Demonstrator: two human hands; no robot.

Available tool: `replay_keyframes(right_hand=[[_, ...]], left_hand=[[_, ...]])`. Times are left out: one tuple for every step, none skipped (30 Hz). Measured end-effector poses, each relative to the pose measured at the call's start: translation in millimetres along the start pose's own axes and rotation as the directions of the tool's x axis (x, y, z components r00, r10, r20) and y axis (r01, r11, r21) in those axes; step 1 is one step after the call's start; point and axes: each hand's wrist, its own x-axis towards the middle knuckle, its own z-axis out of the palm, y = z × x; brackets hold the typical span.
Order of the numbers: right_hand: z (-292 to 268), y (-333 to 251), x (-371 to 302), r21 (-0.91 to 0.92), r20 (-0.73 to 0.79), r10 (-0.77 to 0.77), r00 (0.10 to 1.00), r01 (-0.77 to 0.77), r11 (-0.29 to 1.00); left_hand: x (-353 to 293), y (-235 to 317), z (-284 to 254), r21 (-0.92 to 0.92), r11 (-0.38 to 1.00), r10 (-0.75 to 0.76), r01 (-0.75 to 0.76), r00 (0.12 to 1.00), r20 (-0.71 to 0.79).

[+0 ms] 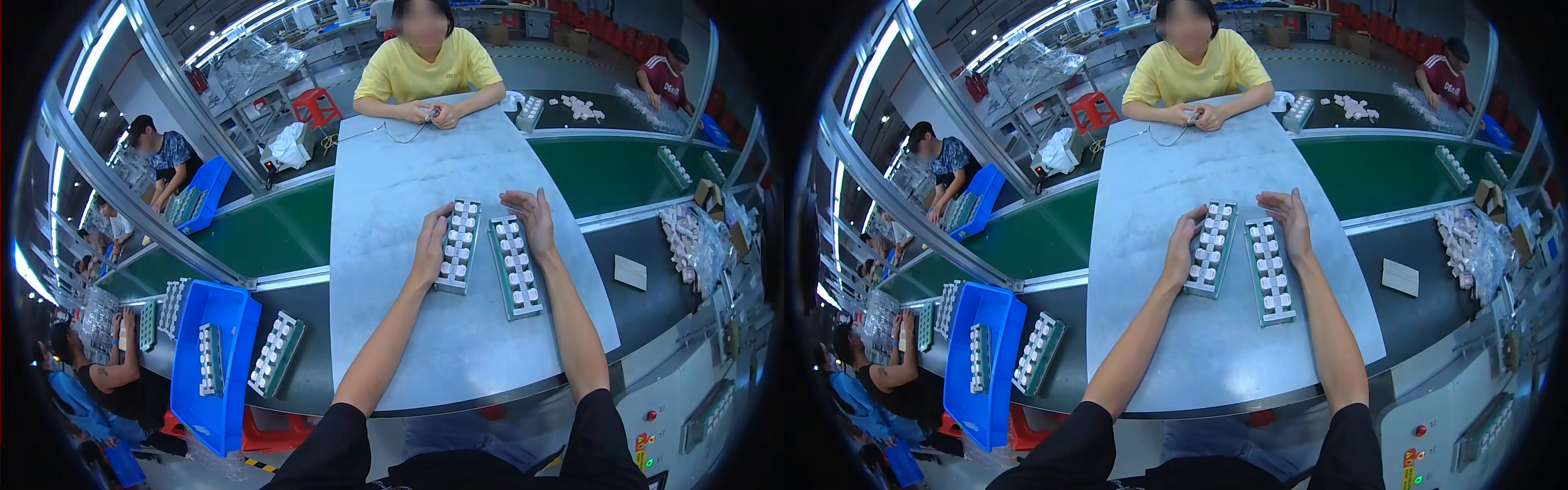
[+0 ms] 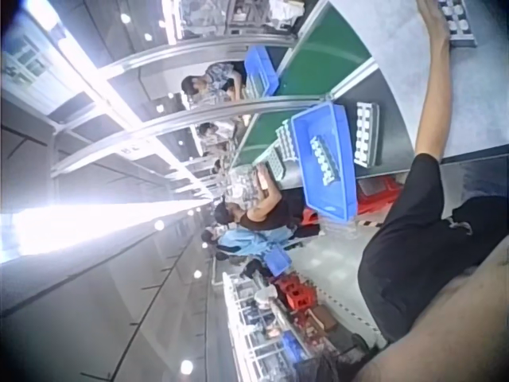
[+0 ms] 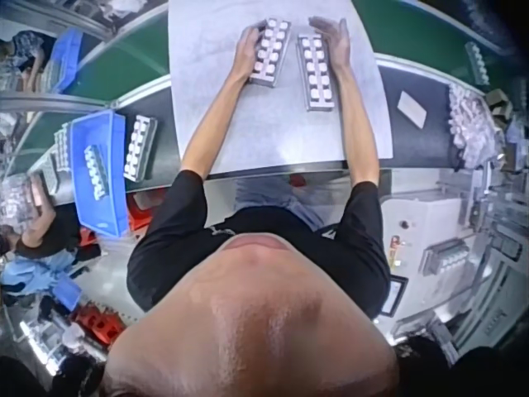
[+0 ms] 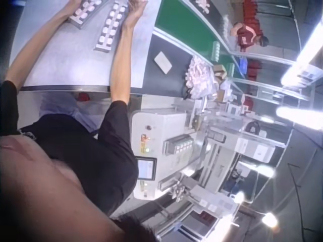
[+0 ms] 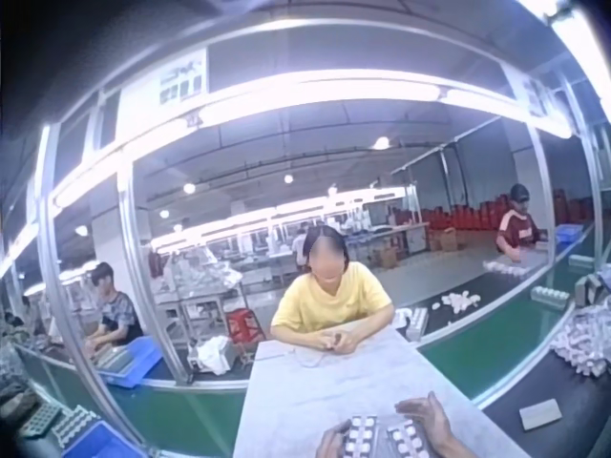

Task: Manually assemble electronic components into trays and process them through an automated machine on a production line.

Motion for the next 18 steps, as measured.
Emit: replay_keyframes(right_hand=[[-2, 0, 0, 0.001, -0.003, 0.005, 1.0, -0.005, 1.0], [-3, 0, 1, -0.024, 0.021, -0.013, 1.0, 0.014, 1.0], [-1, 0, 2, -0.043, 0.047, -0.033, 0.998, 0.035, 0.998], [2, 1, 1, -0.054, 0.047, -0.027, 0.999, 0.029, 0.998], [6, 2, -1, -0.047, 0.044, -0.025, 0.999, 0.027, 0.999], [9, 2, -2, -0.047, 0.058, -0.021, 0.998, 0.024, 0.999], [11, 3, -4, -0.046, 0.071, -0.017, 0.997, 0.021, 0.999], [13, 3, -4, -0.05, 0.072, -0.015, 0.997, 0.018, 0.999], [14, 1, -5, -0.049, 0.07, -0.014, 0.997, 0.018, 0.999], [16, -1, -7, -0.016, 0.044, 0.014, 0.999, -0.013, 1.0], [17, -2, -8, 0.017, 0.019, 0.042, 0.999, -0.043, 0.999], [15, -2, -9, 0.016, 0.015, 0.043, 0.999, -0.044, 0.999], [12, -3, -9, 0.013, 0.024, 0.04, 0.999, -0.04, 0.999], [9, -3, -9, 0.01, 0.033, 0.036, 0.999, -0.036, 0.999], [9, -4, -9, 0.011, 0.029, 0.036, 0.999, -0.036, 0.999], [9, -5, -9, 0.004, 0.013, 0.047, 0.999, -0.047, 0.999], [7, -7, -9, -0.003, -0.002, 0.057, 0.998, -0.057, 0.998], [7, -7, -10, -0.003, -0.002, 0.056, 0.998, -0.056, 0.998]], left_hand=[[1, -1, 2, 0.0, 1.0, -0.006, 0.006, 1.0, 0.001], [3, -3, 5, 0.028, 1.0, 0.005, -0.005, 1.0, 0.0], [5, -3, 5, 0.062, 0.998, 0.018, -0.018, 1.0, -0.002], [5, -2, 4, 0.078, 0.997, 0.021, -0.022, 1.0, 0.016], [3, -1, 2, 0.084, 0.996, 0.017, -0.019, 1.0, 0.019], [3, -2, 3, 0.056, 0.998, -0.005, 0.004, 1.0, 0.014], [3, -2, 3, 0.029, 0.999, -0.028, 0.028, 1.0, 0.01], [3, -2, 3, 0.03, 0.999, -0.03, 0.029, 0.999, 0.014], [3, -3, 3, 0.031, 0.999, -0.025, 0.024, 1.0, 0.015], [3, -3, 4, 0.032, 0.999, -0.02, 0.019, 1.0, 0.015], [3, -3, 3, 0.033, 0.999, -0.021, 0.02, 1.0, 0.016], [3, -2, 5, 0.031, 0.999, -0.022, 0.021, 1.0, 0.019], [3, -2, 8, 0.028, 0.999, -0.023, 0.022, 0.999, 0.023], [3, -1, 12, 0.027, 0.999, -0.024, 0.024, 0.999, 0.026], [3, 0, 14, 0.074, 0.997, -0.015, 0.013, 1.0, 0.019], [4, 2, 16, 0.12, 0.993, -0.004, 0.002, 1.0, 0.011], [4, 3, 19, 0.12, 0.993, -0.004, 0.002, 1.0, 0.014], [3, 3, 20, 0.139, 0.99, -0.007, 0.007, 1.0, 0.0]])
